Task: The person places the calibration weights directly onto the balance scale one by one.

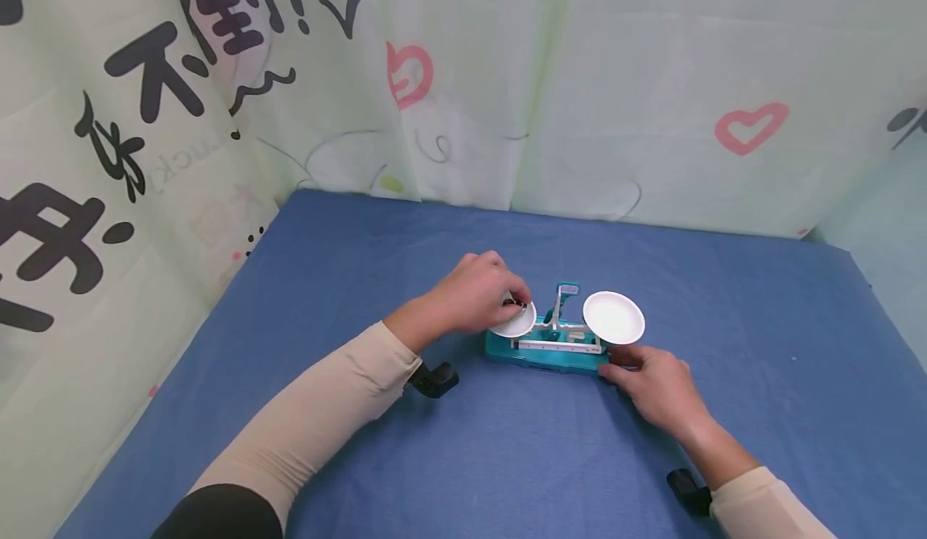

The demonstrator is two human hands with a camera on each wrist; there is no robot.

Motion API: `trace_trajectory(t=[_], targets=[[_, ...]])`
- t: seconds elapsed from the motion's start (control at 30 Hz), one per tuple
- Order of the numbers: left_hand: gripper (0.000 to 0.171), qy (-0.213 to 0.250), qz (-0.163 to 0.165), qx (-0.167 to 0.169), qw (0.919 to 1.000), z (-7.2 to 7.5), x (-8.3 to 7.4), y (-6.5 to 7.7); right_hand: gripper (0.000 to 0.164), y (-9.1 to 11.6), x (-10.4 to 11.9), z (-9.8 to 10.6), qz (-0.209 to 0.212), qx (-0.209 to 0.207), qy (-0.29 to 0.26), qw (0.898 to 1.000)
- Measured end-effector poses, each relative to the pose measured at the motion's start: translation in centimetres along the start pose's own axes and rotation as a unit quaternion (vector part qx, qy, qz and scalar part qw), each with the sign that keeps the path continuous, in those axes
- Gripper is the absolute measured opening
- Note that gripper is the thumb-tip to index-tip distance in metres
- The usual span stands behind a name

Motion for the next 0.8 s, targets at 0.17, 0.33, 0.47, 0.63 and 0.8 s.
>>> trace_trajectory(t=[0.17,0.33,0.47,0.63,0.8], targets=[[0.019,-0.012,0.000,-0.008,0.9999,-0.1,-0.1,0.1,0.039,0.0,0.0,0.0,0.000,-0.002,-0.001,1.000],[0.019,-0.006,-0.002,-0.005,1.0000,-0.2,-0.2,0.1,0.039,0.0,0.0,-0.1,-0.001,0.000,-0.001,1.000],[0.021,0.020,0.014,-0.003,0.9997,0.3,0.2,0.4,0.039,0.0,0.1,-0.1,0.002,0.001,-0.002,1.000],[0.022,0.046,0.040,-0.011,0.9981,1.5,1.4,1.5,0.038,0.0,0.2,0.0,0.004,-0.001,-0.001,1.000],[0.022,0.063,0.058,-0.013,0.9962,1.6,3.0,3.0,0.039,0.0,0.2,-0.1,0.002,0.000,0.003,1.000]])
Point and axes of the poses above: each hand's wrist, its own y-axis away from the middle knuckle, its own z-axis out of the back of the hand, x = y × z, the point moved 8 cm from there along -y, towards the middle knuckle, and after that the axes turned 6 degrees about -y, right-handed, at the moved point
